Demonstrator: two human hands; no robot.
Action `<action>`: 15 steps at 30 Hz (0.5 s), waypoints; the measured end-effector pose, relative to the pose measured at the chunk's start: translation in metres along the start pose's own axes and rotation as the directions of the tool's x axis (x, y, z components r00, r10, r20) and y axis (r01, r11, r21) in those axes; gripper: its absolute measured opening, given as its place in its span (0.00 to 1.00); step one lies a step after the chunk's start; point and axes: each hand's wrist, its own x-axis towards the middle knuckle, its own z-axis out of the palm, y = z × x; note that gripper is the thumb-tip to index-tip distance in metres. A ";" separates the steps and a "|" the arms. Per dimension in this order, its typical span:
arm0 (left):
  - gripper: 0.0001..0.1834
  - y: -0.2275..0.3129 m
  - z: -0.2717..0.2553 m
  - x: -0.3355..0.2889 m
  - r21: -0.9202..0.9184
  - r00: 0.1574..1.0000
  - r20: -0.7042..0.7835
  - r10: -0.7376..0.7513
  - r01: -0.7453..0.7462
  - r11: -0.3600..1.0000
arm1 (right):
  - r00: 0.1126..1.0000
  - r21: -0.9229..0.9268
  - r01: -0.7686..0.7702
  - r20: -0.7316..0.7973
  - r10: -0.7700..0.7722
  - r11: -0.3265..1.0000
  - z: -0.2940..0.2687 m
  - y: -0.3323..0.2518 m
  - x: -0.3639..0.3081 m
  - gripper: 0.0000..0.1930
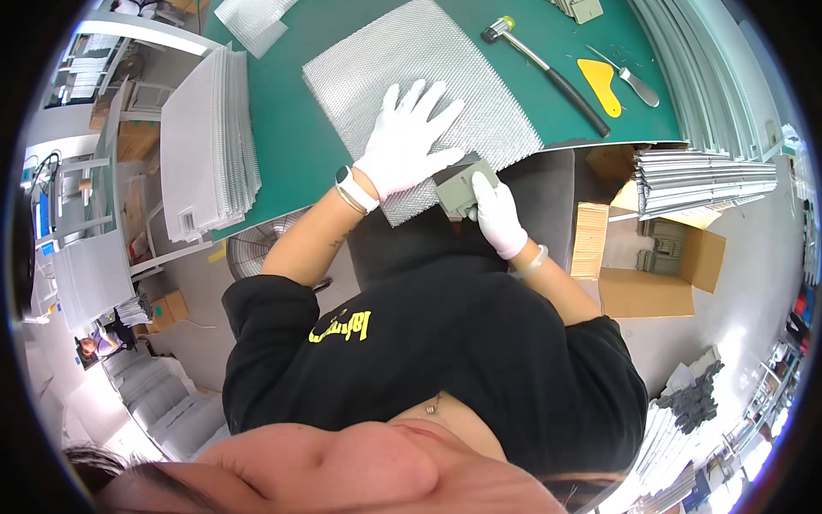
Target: The person assembles air filters by placing a mesh sheet onto a green workbench, positioning a plastic frame over it, and securing the assembly with a power drill. The person repeats this process for multiple units, stacking the finished filters on the table.
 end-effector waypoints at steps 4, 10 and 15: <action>0.38 0.010 0.001 -0.003 0.009 0.998 -0.014 -0.056 0.056 0.998 | 0.958 0.191 0.224 -0.224 -0.180 0.956 0.022 0.008 0.003 0.20; 0.37 0.018 0.000 -0.007 0.007 0.992 0.012 -0.126 0.126 0.992 | 0.999 0.107 0.022 0.027 -0.025 0.994 -0.007 -0.002 0.010 0.18; 0.37 0.018 0.002 -0.007 0.032 0.991 0.008 -0.136 0.136 0.990 | 1.000 0.105 0.014 0.008 -0.015 0.994 -0.001 -0.008 0.015 0.18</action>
